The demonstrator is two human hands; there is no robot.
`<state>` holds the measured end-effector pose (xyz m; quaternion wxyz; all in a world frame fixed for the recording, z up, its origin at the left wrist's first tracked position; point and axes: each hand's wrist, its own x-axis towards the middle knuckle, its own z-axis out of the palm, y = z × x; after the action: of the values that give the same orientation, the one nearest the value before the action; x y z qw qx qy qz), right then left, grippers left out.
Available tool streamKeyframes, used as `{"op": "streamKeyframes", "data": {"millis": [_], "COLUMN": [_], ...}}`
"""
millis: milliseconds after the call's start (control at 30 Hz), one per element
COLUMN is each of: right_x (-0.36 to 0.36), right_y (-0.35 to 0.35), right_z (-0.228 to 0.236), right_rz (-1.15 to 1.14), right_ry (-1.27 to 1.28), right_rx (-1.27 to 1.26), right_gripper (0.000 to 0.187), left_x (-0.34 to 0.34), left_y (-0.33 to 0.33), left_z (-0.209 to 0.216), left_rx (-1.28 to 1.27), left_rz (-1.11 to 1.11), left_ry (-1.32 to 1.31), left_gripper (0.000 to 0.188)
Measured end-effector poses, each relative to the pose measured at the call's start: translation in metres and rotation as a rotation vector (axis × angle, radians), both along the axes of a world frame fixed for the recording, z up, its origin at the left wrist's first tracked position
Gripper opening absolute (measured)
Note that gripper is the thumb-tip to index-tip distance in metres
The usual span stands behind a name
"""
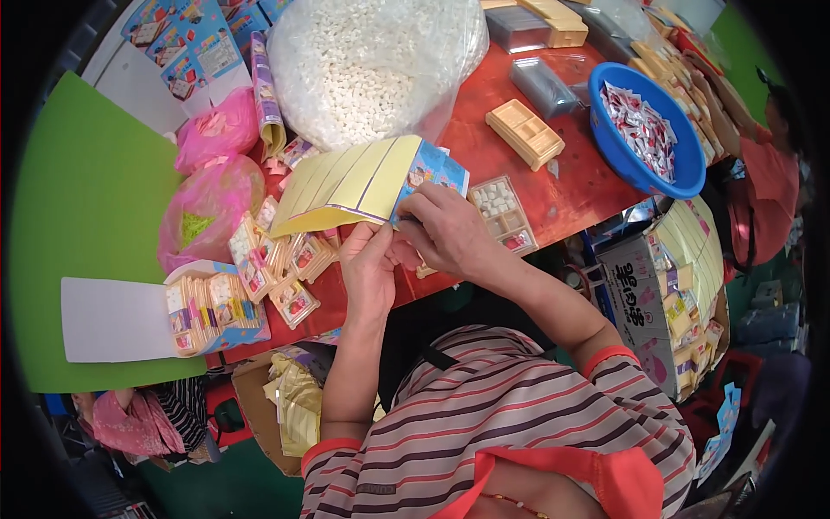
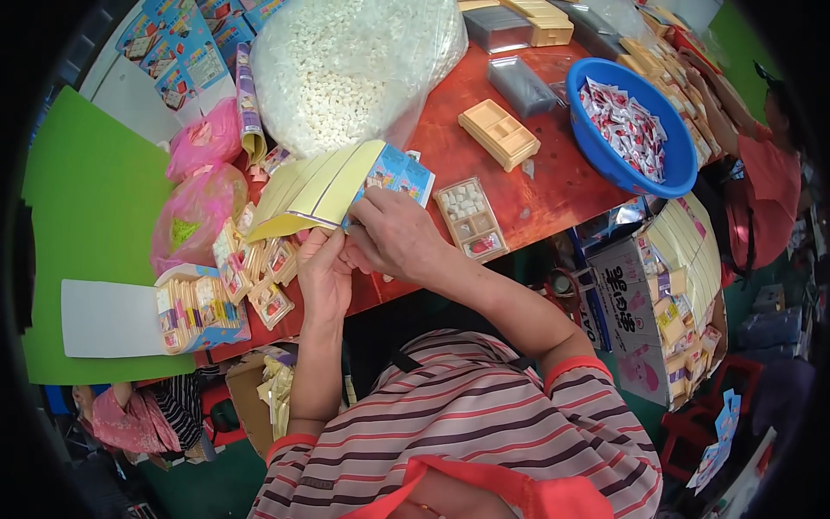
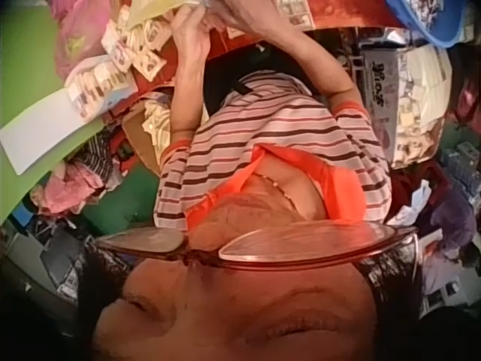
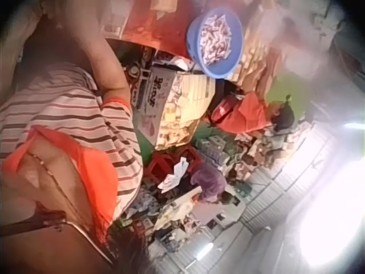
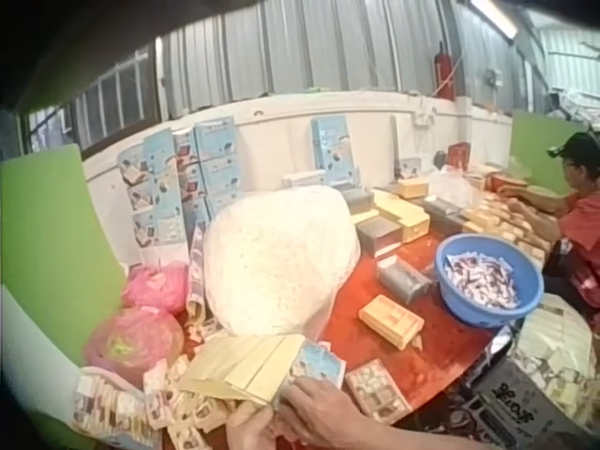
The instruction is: The recorder is packaging small white items into plastic cases and then into paper boxes.
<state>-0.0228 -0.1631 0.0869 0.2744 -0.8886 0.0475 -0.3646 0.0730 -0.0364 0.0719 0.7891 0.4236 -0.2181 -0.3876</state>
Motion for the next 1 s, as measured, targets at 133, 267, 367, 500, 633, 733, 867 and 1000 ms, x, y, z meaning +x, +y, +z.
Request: {"op": "streamKeyframes", "data": {"millis": [133, 267, 367, 500, 633, 733, 867, 1000], "right_x": [-0.004, -0.007, -0.008, -0.012, -0.014, -0.012, -0.008, -0.012], "right_y": [-0.005, -0.009, -0.010, -0.011, -0.012, -0.020, -0.027, -0.029], "right_z": [0.000, -0.003, -0.002, 0.003, 0.000, -0.011, -0.023, -0.021], "right_rz": [-0.008, 0.033, 0.039, 0.003, -0.028, -0.008, 0.025, 0.102], "right_ry": [-0.012, -0.008, 0.005, 0.098, 0.197, 0.186, 0.109, 0.098], "right_rx": [-0.017, 0.027, 0.039, -0.016, -0.005, 0.119, 0.450, 0.484], "right_gripper": [0.018, 0.019, 0.017, 0.017, 0.011, 0.010, 0.009, 0.010], "left_x": [-0.004, -0.007, -0.005, -0.007, -0.009, -0.010, -0.008, -0.005], "left_y": [-0.005, -0.007, -0.007, -0.012, -0.015, -0.017, -0.019, -0.019], "left_z": [-0.002, -0.002, -0.007, -0.004, -0.005, -0.005, -0.008, -0.012], "left_rx": [0.051, 0.118, 0.143, 0.200, 0.235, 0.212, 0.236, 0.228], "left_rz": [-0.018, 0.012, 0.007, 0.012, 0.014, -0.006, -0.028, -0.046], "left_ry": [-0.034, -0.172, -0.259, -0.342, -0.465, -0.406, -0.326, -0.328], "left_gripper": [0.019, 0.020, 0.021, 0.020, 0.020, 0.021, 0.021, 0.021]}}
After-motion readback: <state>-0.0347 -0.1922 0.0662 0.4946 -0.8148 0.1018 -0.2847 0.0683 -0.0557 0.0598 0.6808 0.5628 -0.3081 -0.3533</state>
